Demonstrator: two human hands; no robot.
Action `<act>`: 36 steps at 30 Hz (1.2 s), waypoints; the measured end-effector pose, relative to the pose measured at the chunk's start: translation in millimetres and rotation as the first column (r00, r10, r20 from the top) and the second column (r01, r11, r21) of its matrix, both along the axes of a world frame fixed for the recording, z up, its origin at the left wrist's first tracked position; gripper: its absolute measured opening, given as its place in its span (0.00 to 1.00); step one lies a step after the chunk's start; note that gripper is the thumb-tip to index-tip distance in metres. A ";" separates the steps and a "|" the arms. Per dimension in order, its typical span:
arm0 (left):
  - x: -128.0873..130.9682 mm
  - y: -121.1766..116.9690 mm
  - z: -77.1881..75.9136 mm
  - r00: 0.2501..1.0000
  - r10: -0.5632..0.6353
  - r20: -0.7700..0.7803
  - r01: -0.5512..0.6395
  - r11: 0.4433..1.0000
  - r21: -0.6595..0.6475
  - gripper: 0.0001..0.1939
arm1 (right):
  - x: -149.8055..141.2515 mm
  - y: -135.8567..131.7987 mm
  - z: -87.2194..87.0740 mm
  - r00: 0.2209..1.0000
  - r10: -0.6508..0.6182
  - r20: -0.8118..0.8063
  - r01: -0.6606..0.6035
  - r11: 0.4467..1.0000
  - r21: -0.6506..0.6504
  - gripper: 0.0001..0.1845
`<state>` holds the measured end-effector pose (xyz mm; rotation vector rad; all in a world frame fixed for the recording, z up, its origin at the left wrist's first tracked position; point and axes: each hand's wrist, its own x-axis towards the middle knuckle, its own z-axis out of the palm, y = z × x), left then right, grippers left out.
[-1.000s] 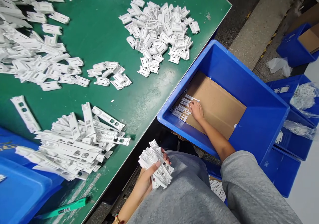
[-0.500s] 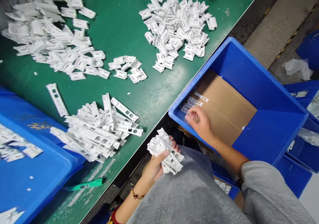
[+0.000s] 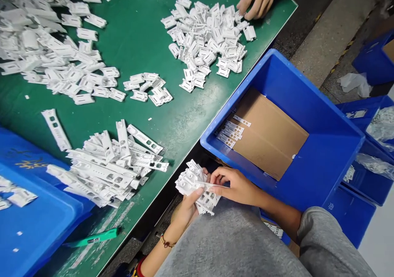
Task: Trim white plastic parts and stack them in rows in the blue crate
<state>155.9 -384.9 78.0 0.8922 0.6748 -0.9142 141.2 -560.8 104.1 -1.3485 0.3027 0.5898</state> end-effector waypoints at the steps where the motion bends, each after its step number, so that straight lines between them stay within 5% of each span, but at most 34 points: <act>1: 0.8 0.1 0.2 1.000 -0.002 -0.003 0.002 1.000 -0.020 0.32 | 3.0 -3.6 1.6 0.999 0.016 -0.029 -0.014 0.999 0.045 0.12; 8: 7.8 1.1 2.2 0.997 -0.060 0.050 0.063 0.996 -0.065 0.33 | 26.4 -23.9 8.6 0.975 0.178 -0.131 -0.148 0.966 0.213 0.18; 12: 12.9 2.5 0.3 0.976 -0.133 0.171 0.127 0.991 0.045 0.30 | 33.5 -34.3 14.5 0.954 0.295 -0.047 -0.291 0.953 0.086 0.10; 15: 15.0 4.4 -3.2 0.948 -0.231 0.218 0.218 0.972 0.085 0.24 | 37.6 -41.2 17.9 0.875 0.482 0.041 -0.481 0.876 -0.029 0.05; 20: 12.2 -1.7 0.7 0.957 -0.229 0.176 0.259 0.950 -0.173 0.25 | 39.1 -54.8 8.0 0.814 0.575 0.084 -0.580 0.793 0.188 0.18; 22: 11.9 -6.3 5.5 0.979 -0.170 0.116 0.197 0.939 -0.281 0.27 | 40.0 -70.9 -12.5 0.882 0.471 0.026 -0.470 0.872 0.136 0.25; 24: 13.1 -9.5 9.1 0.989 -0.122 0.082 0.142 0.938 -0.315 0.27 | 44.8 -94.5 -48.8 0.966 0.258 0.006 -0.255 0.957 -0.142 0.28; 25: 14.0 -10.1 10.1 0.991 -0.107 0.078 0.127 0.939 -0.319 0.27 | 49.1 -107.4 -72.4 0.989 0.137 0.055 -0.107 0.925 -0.365 0.26; 27: 14.9 -9.8 10.2 0.993 -0.096 0.071 0.114 0.939 -0.324 0.27 | 60.7 -130.7 -125.7 0.974 0.045 0.221 0.139 0.651 -0.746 0.21; 29: 14.2 -8.0 8.9 0.994 -0.094 0.057 0.107 0.941 -0.322 0.27 | 72.8 -145.6 -178.1 0.974 0.103 0.203 0.151 0.380 -0.913 0.18; 30: 13.2 -7.0 7.9 0.995 -0.085 0.049 0.097 0.941 -0.323 0.27 | 77.5 -149.1 -200.8 0.978 0.123 0.167 0.124 0.294 -0.948 0.18; 33: 10.0 -3.5 5.1 0.998 -0.039 0.047 0.053 0.932 -0.358 0.25 | 82.6 -148.3 -247.9 0.981 0.152 0.119 0.079 0.243 -0.967 0.19; 36: 8.4 0.0 2.2 0.999 0.003 0.051 0.017 0.922 -0.388 0.23 | 74.6 -144.0 -266.8 0.974 0.192 0.123 0.080 0.219 -0.972 0.27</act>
